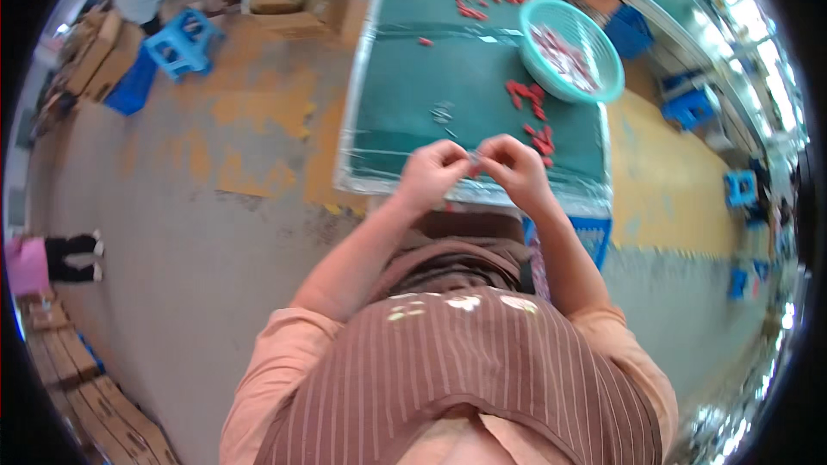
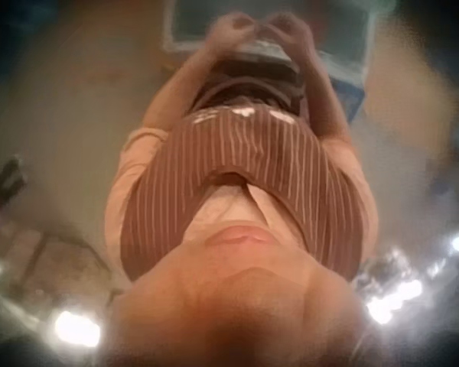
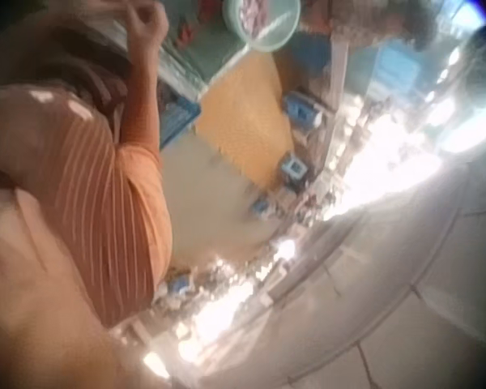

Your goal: The person places a screw and a red plastic cap into a small plastic bag, then sets the bag aside and repeats the process.

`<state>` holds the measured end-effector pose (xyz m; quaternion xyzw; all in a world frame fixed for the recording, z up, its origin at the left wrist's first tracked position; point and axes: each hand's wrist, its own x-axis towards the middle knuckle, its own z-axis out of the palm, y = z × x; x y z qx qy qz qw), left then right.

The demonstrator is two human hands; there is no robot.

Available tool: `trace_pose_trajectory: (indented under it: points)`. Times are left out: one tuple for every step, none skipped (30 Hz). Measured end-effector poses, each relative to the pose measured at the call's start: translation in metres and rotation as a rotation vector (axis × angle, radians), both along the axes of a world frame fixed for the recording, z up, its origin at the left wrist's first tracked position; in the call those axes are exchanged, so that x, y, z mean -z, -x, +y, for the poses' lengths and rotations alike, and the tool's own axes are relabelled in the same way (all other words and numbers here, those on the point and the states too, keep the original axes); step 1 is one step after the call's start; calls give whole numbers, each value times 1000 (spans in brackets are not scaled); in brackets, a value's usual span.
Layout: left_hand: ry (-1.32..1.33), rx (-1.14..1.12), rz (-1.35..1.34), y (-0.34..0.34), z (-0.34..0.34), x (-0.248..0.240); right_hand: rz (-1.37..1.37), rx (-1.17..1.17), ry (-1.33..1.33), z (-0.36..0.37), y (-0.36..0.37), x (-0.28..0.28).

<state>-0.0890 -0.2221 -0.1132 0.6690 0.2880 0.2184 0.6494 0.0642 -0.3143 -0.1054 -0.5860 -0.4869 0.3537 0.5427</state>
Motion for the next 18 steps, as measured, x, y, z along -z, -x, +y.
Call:
trace_pose_trajectory:
  points:
    - [59, 3, -23, -1, -1, -5, 129, -19, 10, -1, -2, 5]
    - [77, 35, -29, -4, 2, 3, 217, 34, 16, 1, 5, -2]
    - [125, 17, -71, -5, 1, 12, 238, 79, 0, -2, 5, 7]
    - [169, -6, -111, -8, 0, 17, 258, 119, -21, -3, 2, 16]
    - [172, -2, -123, -6, -6, 16, 260, 139, -11, -8, 3, 16]
    - [181, 12, -118, -5, -10, 13, 255, 174, 1, -12, 4, 14]
    - [226, 23, -119, -4, -12, 9, 251, 208, 12, -16, 5, 13]
    - [266, 24, -125, -4, -16, 7, 252, 212, 14, -20, 6, 12]
    - [259, 11, -124, -3, -20, 8, 243, 210, 7, -23, 7, 12]
    - [263, 13, -121, -3, -24, 7, 234, 207, 0, -25, 8, 13]
    - [301, -10, -150, -3, -26, 0, 259, 203, -17, -26, 9, 14]
    - [340, -33, -178, -3, -28, -3, 260, 206, -14, -28, 9, 14]
    - [345, -31, -176, -4, -29, -1, 241, 205, -3, -29, 9, 14]
    - [354, -32, -193, -3, -26, -1, 223, 201, 3, -28, 9, 12]
    - [365, -32, -211, -4, -23, -1, 225, 203, 2, -26, 8, 11]
    - [367, -30, -208, -5, -22, 1, 223, 202, -2, -25, 7, 12]
    - [347, -29, -219, -8, -19, 3, 221, 202, -8, -23, 6, 11]
    - [327, -27, -230, -10, -16, 5, 222, 205, -10, -20, 3, 11]
